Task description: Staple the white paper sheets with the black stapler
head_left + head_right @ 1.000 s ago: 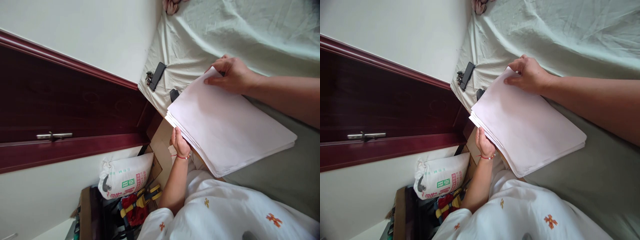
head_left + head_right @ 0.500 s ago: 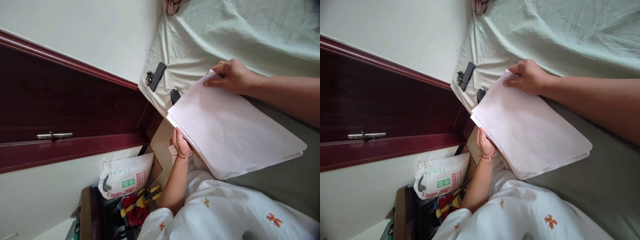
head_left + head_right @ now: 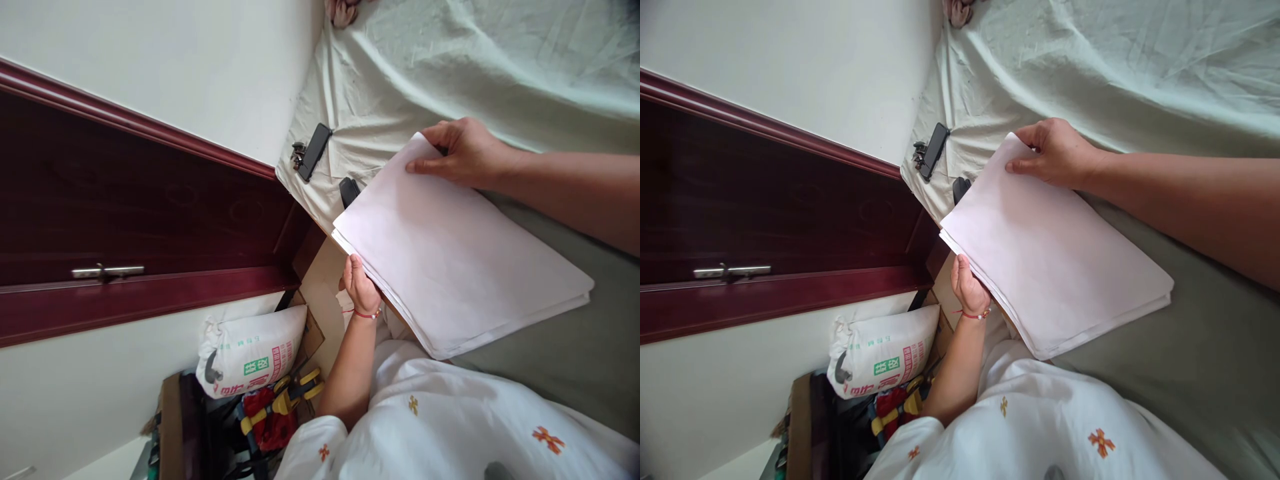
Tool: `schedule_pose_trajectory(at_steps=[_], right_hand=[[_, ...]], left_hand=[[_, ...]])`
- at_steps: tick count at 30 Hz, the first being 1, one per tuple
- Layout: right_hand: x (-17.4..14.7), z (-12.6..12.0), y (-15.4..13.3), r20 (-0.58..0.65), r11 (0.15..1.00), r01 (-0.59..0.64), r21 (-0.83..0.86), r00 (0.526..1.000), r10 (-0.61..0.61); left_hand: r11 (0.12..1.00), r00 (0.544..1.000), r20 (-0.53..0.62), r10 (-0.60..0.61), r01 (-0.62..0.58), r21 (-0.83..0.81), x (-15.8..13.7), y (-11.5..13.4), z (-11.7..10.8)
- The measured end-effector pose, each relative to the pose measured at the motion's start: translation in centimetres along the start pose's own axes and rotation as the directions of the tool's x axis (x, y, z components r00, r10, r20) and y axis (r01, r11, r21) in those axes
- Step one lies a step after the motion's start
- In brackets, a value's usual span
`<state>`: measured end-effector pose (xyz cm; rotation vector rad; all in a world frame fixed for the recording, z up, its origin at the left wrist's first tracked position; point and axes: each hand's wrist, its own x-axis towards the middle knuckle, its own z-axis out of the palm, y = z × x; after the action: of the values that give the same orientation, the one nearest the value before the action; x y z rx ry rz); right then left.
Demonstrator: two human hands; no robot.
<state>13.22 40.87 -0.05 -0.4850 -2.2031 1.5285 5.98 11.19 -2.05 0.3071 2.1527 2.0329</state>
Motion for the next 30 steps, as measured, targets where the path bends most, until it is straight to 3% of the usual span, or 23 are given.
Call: schedule_pose_trajectory(at_steps=[5, 14, 30], right_hand=[[0.17, 0.02, 0.17, -0.041, 0.995, 0.092, -0.048, 0.995, -0.094], [0.19, 0.05, 0.54, 0.005, 0.998, 0.022, 0.056, 1.000, -0.023], [-0.02, 0.07, 0.24, 0.065, 0.994, -0.001, 0.110, 0.998, -0.006]], left_hand=[[1.000, 1.000, 0.013, 0.018, -0.018, -0.023, -0.02, 0.23, 0.20], [1.000, 1.000, -0.027, 0.013, -0.014, -0.007, -0.01, 0.40, 0.31], [0.998, 0.993, -0.102, -0.062, 0.060, -0.016, -0.17, 0.20, 0.30]])
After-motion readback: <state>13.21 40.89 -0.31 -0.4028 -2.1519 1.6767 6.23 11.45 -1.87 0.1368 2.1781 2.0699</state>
